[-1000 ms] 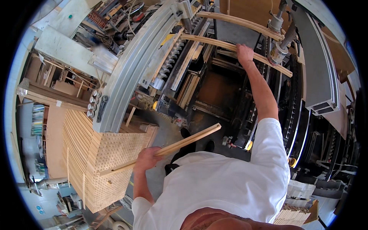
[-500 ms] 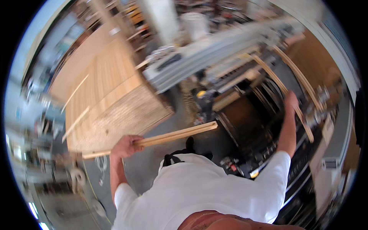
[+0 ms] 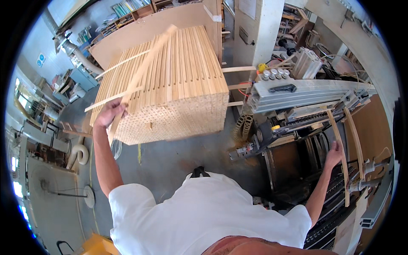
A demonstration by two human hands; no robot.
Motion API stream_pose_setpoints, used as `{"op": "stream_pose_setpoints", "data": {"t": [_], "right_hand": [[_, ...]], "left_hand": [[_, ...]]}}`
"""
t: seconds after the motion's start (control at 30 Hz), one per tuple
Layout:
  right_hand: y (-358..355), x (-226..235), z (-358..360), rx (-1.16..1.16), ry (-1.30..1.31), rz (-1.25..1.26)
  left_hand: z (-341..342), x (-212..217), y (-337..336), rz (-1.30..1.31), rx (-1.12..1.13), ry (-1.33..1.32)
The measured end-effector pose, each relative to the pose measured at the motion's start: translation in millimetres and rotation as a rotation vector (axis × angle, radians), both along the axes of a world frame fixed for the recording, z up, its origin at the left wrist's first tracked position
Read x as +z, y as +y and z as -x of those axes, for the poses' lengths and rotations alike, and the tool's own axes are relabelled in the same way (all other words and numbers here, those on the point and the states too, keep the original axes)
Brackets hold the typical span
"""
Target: The person repeatedly picks up thin wooden slats from a stack and places them into a jig on a machine. They then move the jig to a different location and stack the slats. The process is repeated multiple times throughout the clip.
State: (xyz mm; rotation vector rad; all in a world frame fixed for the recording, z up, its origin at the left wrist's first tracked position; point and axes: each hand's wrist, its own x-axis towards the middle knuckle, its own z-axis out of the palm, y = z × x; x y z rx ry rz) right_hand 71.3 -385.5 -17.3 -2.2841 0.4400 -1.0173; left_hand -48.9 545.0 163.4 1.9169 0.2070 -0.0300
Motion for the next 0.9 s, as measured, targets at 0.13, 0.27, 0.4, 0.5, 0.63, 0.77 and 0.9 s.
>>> {"op": "stream_pose_setpoints", "data": {"t": [0.13, 0.27, 0.4, 0.5, 0.63, 0.77, 0.9], "right_hand": [[150, -12, 26, 0.335, -0.061, -0.584], [274, -56, 70, 0.524, -0.013, -0.78], [339, -83, 119, 0.333, 0.238, -0.874], [364, -99, 156, 0.229, 0.292, -0.93], [389, -93, 189, 0.115, 0.359, -0.916], [405, -105, 209, 0.085, 0.355, -0.941], [419, -103, 253, 0.046, 0.261, -0.997]], "left_hand": [[-96, -19, 73, -0.208, 0.259, -0.074], [-209, -45, 137, -0.607, 0.377, 0.003], [-280, -86, 167, -0.754, 0.39, 0.072], [-316, -94, 144, -0.739, 0.314, -0.039], [-336, -99, 144, -0.639, 0.203, 0.051], [-318, -93, 162, -0.679, 0.231, -0.131], [-257, -64, 89, -0.668, 0.252, -0.517]]}}
